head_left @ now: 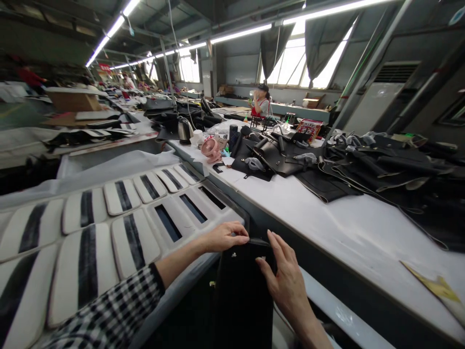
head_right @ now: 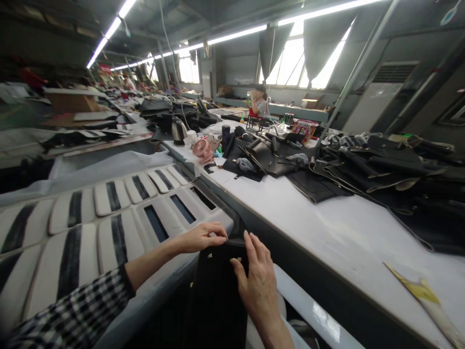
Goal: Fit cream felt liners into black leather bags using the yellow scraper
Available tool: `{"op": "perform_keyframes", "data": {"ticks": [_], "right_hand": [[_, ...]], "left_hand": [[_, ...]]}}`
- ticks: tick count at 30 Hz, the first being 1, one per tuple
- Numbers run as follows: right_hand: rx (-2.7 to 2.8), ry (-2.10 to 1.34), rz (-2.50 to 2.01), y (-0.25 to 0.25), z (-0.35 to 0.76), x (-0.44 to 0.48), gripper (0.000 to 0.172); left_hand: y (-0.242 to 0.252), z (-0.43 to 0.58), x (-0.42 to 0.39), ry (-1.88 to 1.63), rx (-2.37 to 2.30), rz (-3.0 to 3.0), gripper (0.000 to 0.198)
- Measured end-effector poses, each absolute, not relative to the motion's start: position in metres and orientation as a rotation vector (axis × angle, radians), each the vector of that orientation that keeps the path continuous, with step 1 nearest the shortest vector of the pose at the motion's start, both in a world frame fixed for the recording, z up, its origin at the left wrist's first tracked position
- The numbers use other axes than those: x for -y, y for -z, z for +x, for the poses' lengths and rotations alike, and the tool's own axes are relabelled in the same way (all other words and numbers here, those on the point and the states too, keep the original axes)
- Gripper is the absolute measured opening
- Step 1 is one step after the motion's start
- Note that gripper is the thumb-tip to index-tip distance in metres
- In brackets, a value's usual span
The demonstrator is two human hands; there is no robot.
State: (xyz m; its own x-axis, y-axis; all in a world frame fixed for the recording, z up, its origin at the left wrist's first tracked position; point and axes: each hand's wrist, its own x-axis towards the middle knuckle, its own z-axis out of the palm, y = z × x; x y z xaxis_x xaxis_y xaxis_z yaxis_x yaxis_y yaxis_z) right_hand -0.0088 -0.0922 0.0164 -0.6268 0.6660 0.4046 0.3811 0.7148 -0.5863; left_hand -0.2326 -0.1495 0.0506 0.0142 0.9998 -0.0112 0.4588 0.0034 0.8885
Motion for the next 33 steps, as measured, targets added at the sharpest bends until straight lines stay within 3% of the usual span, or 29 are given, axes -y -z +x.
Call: {"op": "perform_keyframes", "data": {"ticks": [3, 8, 15, 20, 25, 33], "right_hand": [[2.412, -0.367, -0.592, -0.022, -0.026, 0.099, 0.050], [2.254, -0.356, -0.518, -0.024, -0.038, 0.121, 0.015], [2.249, -0.435, -0.415, -0.022, -0.027, 0.128, 0.020], [2.263, -0.415, -0.389, -0.021, -0.021, 0.128, 0.021], [2.362, -0.414, -0.469, -0.022, -0.028, 0.122, 0.013], [2.466, -0.271, -0.188, -0.014, 0.000, 0.161, 0.034]], "left_hand": [[-0.049, -0.236, 0.141, -0.868, -1.488, 1.515, 0.028], [-0.052, -0.240, 0.133, -0.738, -1.403, 1.493, 0.027], [-0.062, -0.227, 0.133, -0.527, -1.498, 1.802, 0.055], [-0.056, -0.219, 0.136, -0.577, -1.402, 1.964, 0.045], [-0.051, -0.220, 0.139, -0.536, -1.405, 1.910, 0.047], [-0.044, -0.215, 0.147, -0.559, -1.406, 1.952, 0.046]]}}
